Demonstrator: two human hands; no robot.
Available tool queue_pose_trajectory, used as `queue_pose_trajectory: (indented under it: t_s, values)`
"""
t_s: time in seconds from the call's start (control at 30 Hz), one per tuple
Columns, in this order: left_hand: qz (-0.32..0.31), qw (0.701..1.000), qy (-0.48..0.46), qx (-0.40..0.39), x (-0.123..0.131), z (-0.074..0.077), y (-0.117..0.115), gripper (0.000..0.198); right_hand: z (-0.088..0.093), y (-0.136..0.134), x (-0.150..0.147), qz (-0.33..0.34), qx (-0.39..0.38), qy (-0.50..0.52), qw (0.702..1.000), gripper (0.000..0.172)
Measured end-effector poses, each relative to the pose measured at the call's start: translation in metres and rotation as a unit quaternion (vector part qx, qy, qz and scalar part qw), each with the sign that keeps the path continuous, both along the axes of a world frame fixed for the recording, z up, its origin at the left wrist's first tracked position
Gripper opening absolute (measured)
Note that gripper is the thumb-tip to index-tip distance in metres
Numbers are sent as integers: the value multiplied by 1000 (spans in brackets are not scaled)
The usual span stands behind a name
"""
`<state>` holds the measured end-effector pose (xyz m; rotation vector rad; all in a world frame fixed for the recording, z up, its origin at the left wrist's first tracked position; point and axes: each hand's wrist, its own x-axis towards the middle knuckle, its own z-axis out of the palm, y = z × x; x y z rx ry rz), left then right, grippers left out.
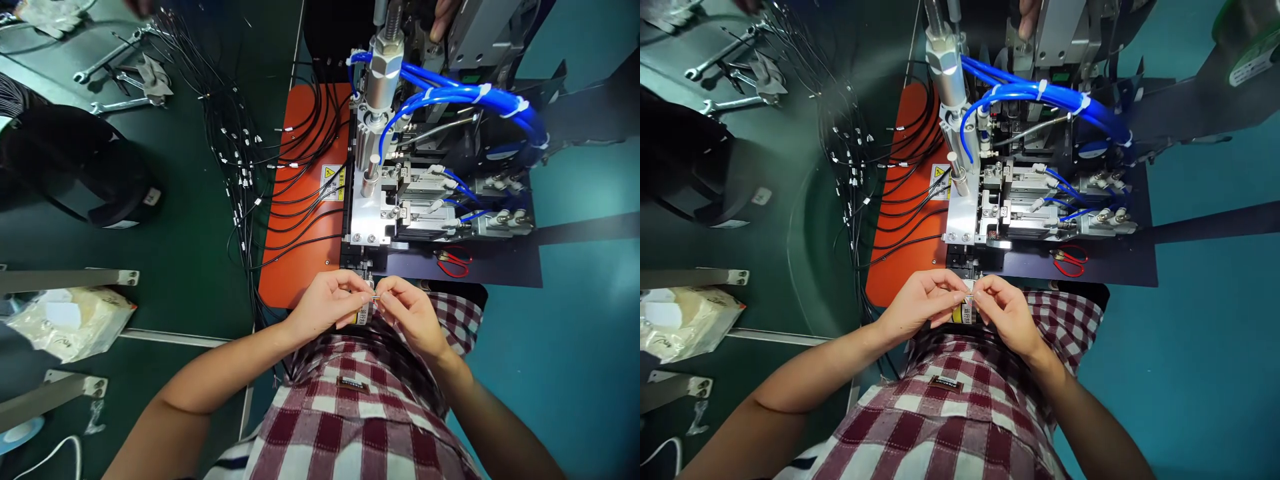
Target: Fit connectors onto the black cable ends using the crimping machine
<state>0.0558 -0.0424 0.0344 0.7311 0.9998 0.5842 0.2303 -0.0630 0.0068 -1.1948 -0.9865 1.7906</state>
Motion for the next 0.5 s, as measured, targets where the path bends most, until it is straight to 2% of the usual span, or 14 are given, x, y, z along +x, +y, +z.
queue_pose_trajectory:
  t_s: [0.5]
  values:
    - [-5,1000,-3,12,-3,-2,0,24,0,0,4,12,30,-25,999,23]
